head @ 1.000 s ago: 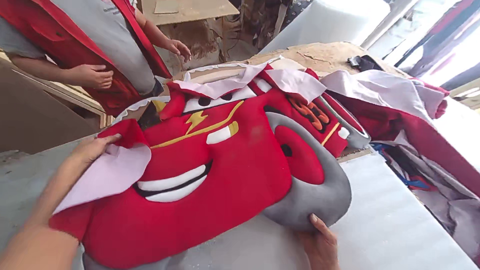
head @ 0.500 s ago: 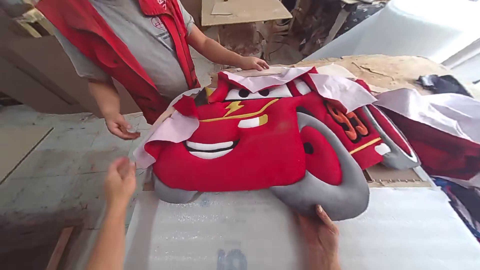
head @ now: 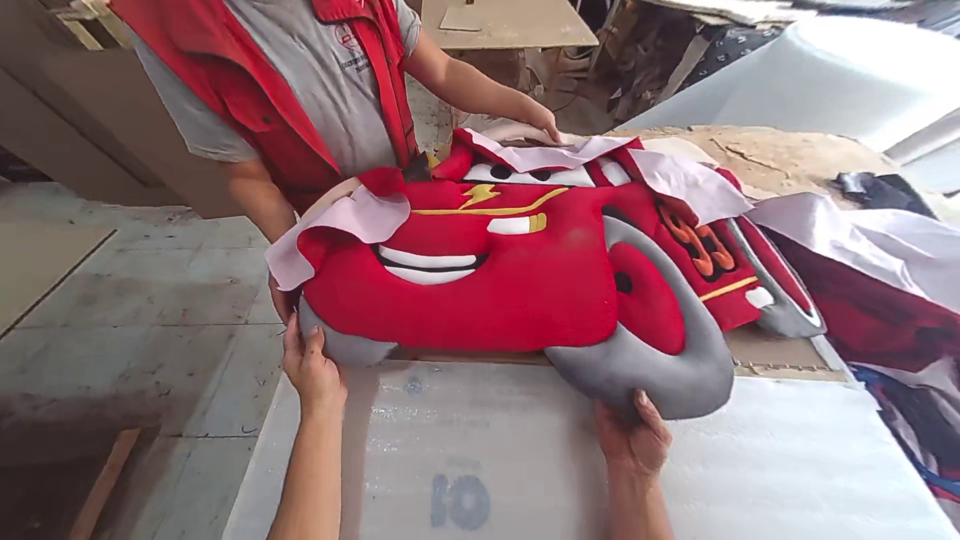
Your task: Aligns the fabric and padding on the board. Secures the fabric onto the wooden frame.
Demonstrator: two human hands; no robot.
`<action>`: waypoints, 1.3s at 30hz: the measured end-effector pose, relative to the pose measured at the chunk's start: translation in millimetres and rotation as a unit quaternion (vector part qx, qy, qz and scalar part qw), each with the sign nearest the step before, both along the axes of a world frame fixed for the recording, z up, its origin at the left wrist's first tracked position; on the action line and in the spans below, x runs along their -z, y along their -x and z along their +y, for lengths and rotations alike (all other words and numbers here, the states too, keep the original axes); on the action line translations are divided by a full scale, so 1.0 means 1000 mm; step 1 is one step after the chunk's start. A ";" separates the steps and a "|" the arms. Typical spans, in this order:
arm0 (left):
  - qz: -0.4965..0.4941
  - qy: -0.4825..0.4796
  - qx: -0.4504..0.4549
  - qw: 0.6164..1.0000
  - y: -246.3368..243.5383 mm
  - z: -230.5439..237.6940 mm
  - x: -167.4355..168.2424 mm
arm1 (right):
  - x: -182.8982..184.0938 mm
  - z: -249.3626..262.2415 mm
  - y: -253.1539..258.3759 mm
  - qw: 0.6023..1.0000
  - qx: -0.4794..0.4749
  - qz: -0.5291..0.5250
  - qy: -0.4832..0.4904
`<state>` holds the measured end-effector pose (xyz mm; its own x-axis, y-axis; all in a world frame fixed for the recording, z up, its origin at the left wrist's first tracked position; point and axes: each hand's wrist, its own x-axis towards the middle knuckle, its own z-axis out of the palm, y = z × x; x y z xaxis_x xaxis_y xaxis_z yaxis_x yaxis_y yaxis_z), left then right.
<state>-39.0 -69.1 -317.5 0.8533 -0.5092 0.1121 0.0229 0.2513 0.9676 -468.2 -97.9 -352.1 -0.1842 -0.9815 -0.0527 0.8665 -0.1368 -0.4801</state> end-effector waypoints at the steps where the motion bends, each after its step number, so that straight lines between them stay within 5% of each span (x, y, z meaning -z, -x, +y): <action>1: 0.000 -0.002 0.006 1.000 -0.007 -0.008 0.003 | 0.001 -0.005 -0.005 1.000 -0.006 -0.002 -0.001; 4: 0.001 -0.031 0.019 0.999 -0.034 -0.036 0.019 | 0.003 -0.020 -0.021 0.999 -0.019 0.001 -0.037; 8: -0.061 -0.185 0.017 0.981 -0.052 -0.035 0.019 | 0.002 -0.020 -0.026 0.995 -0.037 0.007 -0.094; 18: -0.358 -0.380 0.012 0.853 -0.012 0.041 0.039 | -0.012 -0.020 -0.016 0.972 -0.113 -0.035 -0.201; 21: -0.359 -0.361 0.019 0.860 0.000 0.059 0.035 | -0.039 0.023 -0.016 0.926 -0.293 0.082 -0.223; 25: -0.379 -0.360 0.051 0.851 0.017 0.088 0.029 | -0.061 0.111 0.008 0.793 -0.543 0.276 0.009; 27: -0.404 -0.392 0.077 0.823 0.026 0.106 0.034 | -0.056 0.126 0.035 0.741 -0.506 0.431 0.097; 30: -0.442 -0.420 0.127 0.782 0.048 0.129 0.038 | -0.042 0.129 0.076 0.719 -0.312 0.620 0.028; 34: -0.458 -0.406 0.153 0.776 0.090 0.156 0.040 | -0.034 0.121 0.135 0.693 -0.120 0.707 -0.075; 39: -0.472 -0.390 0.148 0.777 0.129 0.182 0.043 | -0.010 0.115 0.186 0.587 -0.018 0.800 -0.123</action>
<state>-167.8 112.6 -360.7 0.4104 -0.8948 0.1758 -0.8443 -0.2999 0.4441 -654.2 17.2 -342.1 -0.1711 -0.9851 0.0186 -0.7197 0.1121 -0.6851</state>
